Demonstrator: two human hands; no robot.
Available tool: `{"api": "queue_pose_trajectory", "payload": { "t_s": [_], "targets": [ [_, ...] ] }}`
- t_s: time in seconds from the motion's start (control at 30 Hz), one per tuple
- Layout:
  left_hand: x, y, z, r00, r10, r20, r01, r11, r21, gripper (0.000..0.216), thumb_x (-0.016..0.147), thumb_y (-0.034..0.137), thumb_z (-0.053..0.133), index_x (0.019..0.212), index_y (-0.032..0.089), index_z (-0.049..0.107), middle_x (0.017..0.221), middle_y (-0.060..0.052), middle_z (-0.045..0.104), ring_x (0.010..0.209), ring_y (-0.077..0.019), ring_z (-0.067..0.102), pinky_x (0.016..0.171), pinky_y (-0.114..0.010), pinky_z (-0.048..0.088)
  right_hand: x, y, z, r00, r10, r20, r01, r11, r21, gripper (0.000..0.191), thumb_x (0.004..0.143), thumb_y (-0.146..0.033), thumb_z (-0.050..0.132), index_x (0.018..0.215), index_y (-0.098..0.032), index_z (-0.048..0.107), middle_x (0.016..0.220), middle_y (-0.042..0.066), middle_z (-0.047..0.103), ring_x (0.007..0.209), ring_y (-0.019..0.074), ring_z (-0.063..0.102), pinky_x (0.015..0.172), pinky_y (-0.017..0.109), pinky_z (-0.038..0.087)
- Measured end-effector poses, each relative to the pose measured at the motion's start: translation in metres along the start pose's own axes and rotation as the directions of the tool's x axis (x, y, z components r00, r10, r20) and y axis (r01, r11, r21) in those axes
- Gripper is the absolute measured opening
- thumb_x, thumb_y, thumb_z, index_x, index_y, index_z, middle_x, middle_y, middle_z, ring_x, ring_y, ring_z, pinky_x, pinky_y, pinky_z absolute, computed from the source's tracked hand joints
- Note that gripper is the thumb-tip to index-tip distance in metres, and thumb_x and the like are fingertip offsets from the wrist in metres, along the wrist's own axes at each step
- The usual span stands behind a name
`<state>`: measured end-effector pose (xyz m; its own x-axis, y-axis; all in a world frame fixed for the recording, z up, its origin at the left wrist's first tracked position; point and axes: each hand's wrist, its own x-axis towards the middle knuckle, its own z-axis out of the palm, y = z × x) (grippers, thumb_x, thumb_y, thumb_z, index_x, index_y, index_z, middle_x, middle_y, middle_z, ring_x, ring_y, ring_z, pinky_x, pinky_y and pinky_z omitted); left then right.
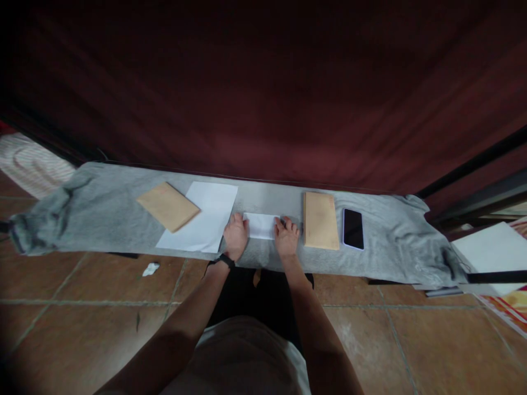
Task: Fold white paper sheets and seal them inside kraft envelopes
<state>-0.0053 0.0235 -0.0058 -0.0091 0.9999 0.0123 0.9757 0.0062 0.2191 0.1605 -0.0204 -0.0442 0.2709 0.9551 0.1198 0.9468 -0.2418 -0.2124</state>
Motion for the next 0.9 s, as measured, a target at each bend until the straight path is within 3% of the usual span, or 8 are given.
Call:
{"api": "queue_pose_trajectory", "payload": {
  "t_s": [0.1,0.2,0.23,0.4,0.6,0.8,0.9],
  "targets": [
    [-0.004,0.006,0.002,0.974,0.226,-0.031,-0.226,0.974,0.009,0.039,0.102,0.016,0.032,0.135,0.012,0.052,0.141,-0.019,0.055,0.134,-0.0299,0.049,0.113,-0.044,0.037,0.000,0.000,0.000,1.000,0.001,-0.002,-0.001,1.000,0.005,0.039,0.105,-0.036,0.041,0.141,-0.036,0.057,0.145,0.006,0.052,0.114,0.0253,0.048,0.093,0.036,0.036],
    [-0.014,0.021,0.015,0.867,0.498,0.029,-0.495,0.866,-0.066,0.046,0.101,0.015,0.033,0.145,0.017,0.048,0.158,-0.009,0.042,0.149,-0.0235,0.032,0.123,-0.041,0.025,-0.001,0.000,0.001,1.000,0.000,-0.003,0.000,1.000,0.008,0.040,0.105,-0.035,0.042,0.142,-0.036,0.057,0.146,0.007,0.052,0.114,0.0255,0.048,0.092,0.036,0.036],
    [-0.018,0.025,0.021,0.848,0.526,0.057,-0.521,0.849,-0.088,0.047,0.102,0.017,0.033,0.147,0.018,0.046,0.160,-0.008,0.040,0.151,-0.0232,0.029,0.124,-0.042,0.023,-0.001,0.000,0.001,1.000,-0.002,-0.004,0.002,1.000,0.006,0.040,0.105,-0.036,0.042,0.142,-0.036,0.056,0.146,0.007,0.051,0.114,0.0255,0.048,0.092,0.036,0.036],
    [-0.026,0.027,0.043,0.902,0.427,0.064,-0.423,0.904,-0.065,0.051,0.104,0.032,0.033,0.154,0.020,0.039,0.164,-0.007,0.032,0.154,-0.0258,0.021,0.126,-0.051,0.013,-0.002,0.001,0.002,1.000,-0.017,0.003,0.017,1.000,-0.015,0.041,0.105,-0.036,0.041,0.143,-0.034,0.055,0.147,0.008,0.051,0.116,0.0263,0.048,0.094,0.037,0.036],
    [-0.021,0.013,0.050,0.893,0.447,0.050,-0.446,0.895,-0.021,0.057,0.104,0.048,0.033,0.155,0.024,0.037,0.166,-0.005,0.026,0.154,-0.0274,0.020,0.126,-0.051,0.015,-0.002,0.002,0.005,0.999,-0.027,-0.018,0.027,1.000,0.004,0.041,0.104,-0.034,0.042,0.143,-0.032,0.056,0.147,0.010,0.052,0.116,0.0285,0.049,0.093,0.040,0.039],
    [-0.021,0.013,0.054,0.890,0.455,0.026,-0.455,0.891,-0.009,0.058,0.103,0.048,0.034,0.157,0.025,0.035,0.166,-0.006,0.026,0.155,-0.0293,0.018,0.125,-0.058,0.013,-0.002,0.005,0.003,0.999,-0.042,-0.019,0.043,0.998,0.051,0.042,0.104,-0.034,0.040,0.142,-0.030,0.058,0.147,0.011,0.053,0.117,0.0312,0.052,0.094,0.044,0.042],
    [-0.021,0.013,0.056,0.885,0.466,0.025,-0.466,0.885,-0.007,0.058,0.102,0.045,0.037,0.157,0.025,0.034,0.166,-0.007,0.026,0.155,-0.0294,0.017,0.124,-0.061,0.013,-0.006,-0.003,0.002,0.998,-0.034,-0.059,0.039,0.994,0.099,0.044,0.104,-0.032,0.038,0.143,-0.022,0.057,0.153,0.013,0.048,0.128,0.0334,0.048,0.101,0.048,0.040]
  ]
}}
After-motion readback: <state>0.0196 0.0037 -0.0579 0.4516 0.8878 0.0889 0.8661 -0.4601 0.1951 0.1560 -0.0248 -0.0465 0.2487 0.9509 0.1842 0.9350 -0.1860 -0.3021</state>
